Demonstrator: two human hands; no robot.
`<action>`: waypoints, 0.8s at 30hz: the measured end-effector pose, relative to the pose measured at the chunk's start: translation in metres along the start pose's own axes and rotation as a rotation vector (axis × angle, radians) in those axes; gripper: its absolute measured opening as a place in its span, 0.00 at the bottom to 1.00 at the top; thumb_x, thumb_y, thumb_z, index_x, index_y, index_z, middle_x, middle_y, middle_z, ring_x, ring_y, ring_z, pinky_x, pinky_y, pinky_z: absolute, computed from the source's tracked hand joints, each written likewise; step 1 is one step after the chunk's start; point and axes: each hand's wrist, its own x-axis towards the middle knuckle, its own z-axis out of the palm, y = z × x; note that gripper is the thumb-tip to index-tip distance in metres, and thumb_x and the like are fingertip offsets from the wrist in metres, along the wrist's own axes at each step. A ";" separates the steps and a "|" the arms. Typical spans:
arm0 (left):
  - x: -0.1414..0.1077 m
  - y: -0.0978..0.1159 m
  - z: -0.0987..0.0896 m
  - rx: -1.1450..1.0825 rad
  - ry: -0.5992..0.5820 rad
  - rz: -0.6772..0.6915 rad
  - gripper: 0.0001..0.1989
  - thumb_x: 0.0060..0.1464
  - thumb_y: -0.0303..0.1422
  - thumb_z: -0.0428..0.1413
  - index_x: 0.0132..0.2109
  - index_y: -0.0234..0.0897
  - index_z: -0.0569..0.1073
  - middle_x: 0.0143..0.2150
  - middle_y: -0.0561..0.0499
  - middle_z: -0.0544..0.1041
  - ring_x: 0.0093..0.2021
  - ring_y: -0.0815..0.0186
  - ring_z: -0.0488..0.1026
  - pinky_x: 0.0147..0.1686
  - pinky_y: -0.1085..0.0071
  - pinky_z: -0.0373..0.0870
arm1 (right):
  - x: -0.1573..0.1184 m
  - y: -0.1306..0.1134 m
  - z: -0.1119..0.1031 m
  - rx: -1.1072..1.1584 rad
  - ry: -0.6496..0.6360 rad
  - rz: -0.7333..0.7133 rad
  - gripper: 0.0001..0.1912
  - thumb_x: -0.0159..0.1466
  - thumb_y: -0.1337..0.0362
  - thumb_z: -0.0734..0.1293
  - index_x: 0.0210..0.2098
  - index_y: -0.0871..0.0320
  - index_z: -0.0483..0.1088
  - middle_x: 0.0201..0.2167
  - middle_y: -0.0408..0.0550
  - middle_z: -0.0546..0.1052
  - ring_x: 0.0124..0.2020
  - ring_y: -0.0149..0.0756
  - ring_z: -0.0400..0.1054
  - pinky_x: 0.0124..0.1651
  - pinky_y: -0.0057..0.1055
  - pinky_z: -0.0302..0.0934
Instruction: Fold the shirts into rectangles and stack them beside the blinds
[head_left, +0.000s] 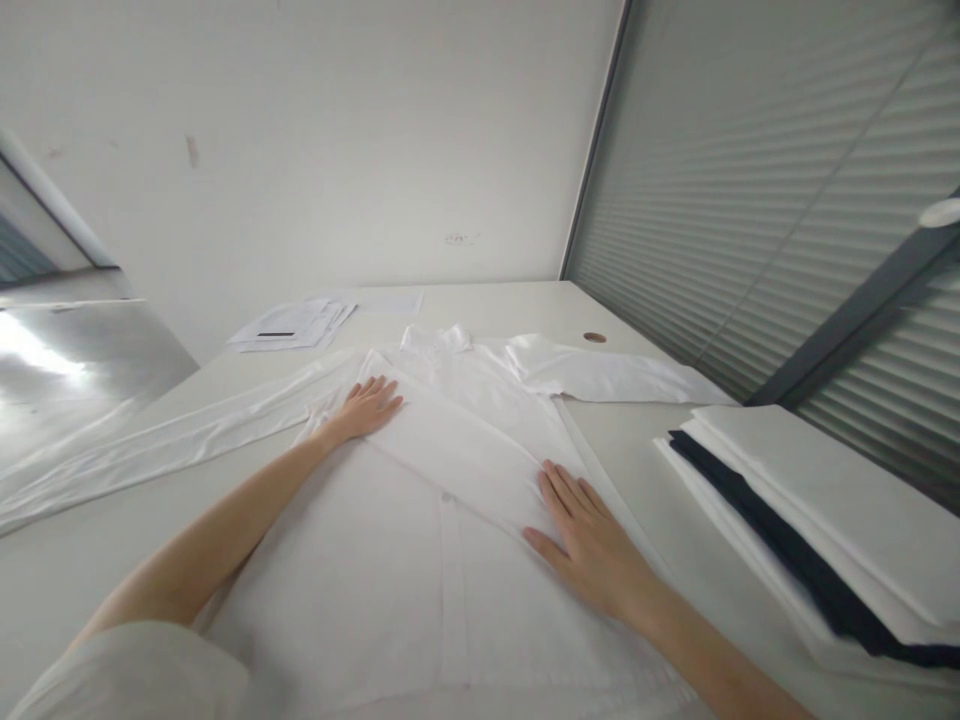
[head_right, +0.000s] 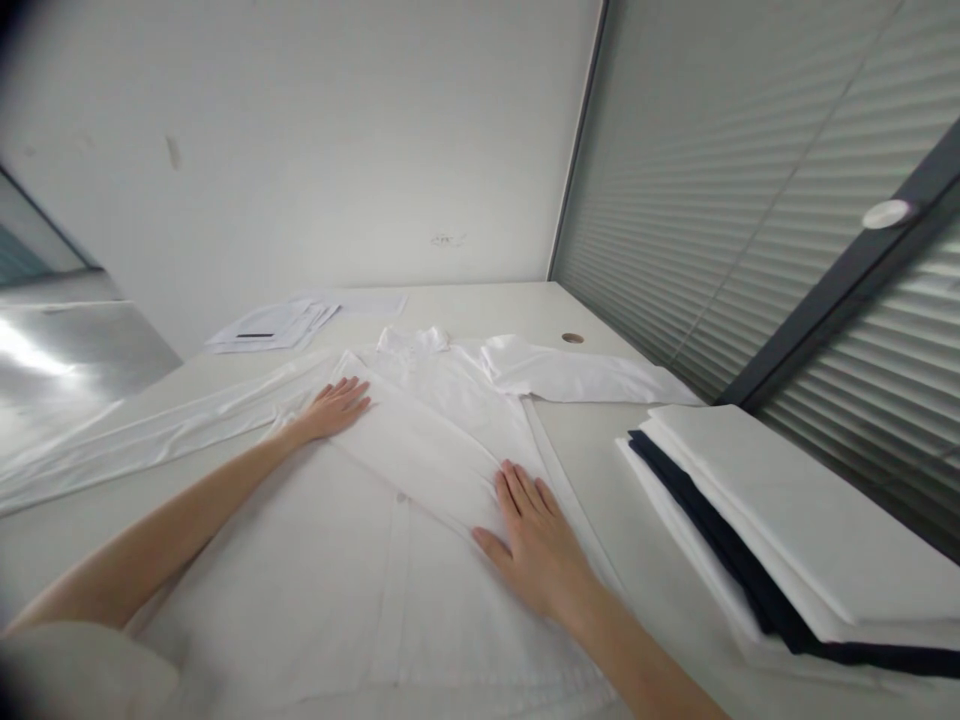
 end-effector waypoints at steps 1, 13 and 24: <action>0.000 -0.002 0.001 -0.005 -0.008 -0.006 0.32 0.67 0.50 0.39 0.71 0.39 0.56 0.73 0.42 0.54 0.73 0.52 0.48 0.69 0.53 0.45 | 0.000 0.000 0.000 -0.002 0.004 -0.002 0.42 0.70 0.41 0.51 0.70 0.69 0.53 0.71 0.63 0.49 0.72 0.49 0.42 0.71 0.48 0.43; -0.043 -0.008 0.004 -0.080 0.073 0.160 0.28 0.68 0.47 0.41 0.67 0.40 0.64 0.70 0.44 0.61 0.71 0.53 0.54 0.68 0.51 0.50 | 0.008 0.018 -0.002 0.201 0.143 -0.042 0.34 0.70 0.43 0.55 0.67 0.58 0.61 0.65 0.59 0.65 0.66 0.50 0.59 0.66 0.51 0.54; -0.101 -0.023 -0.003 -0.094 0.142 0.203 0.27 0.67 0.48 0.43 0.65 0.40 0.67 0.69 0.44 0.63 0.70 0.51 0.55 0.67 0.46 0.50 | 0.134 0.121 -0.044 -0.019 0.177 0.520 0.21 0.65 0.72 0.60 0.56 0.65 0.69 0.52 0.67 0.73 0.52 0.51 0.71 0.52 0.41 0.65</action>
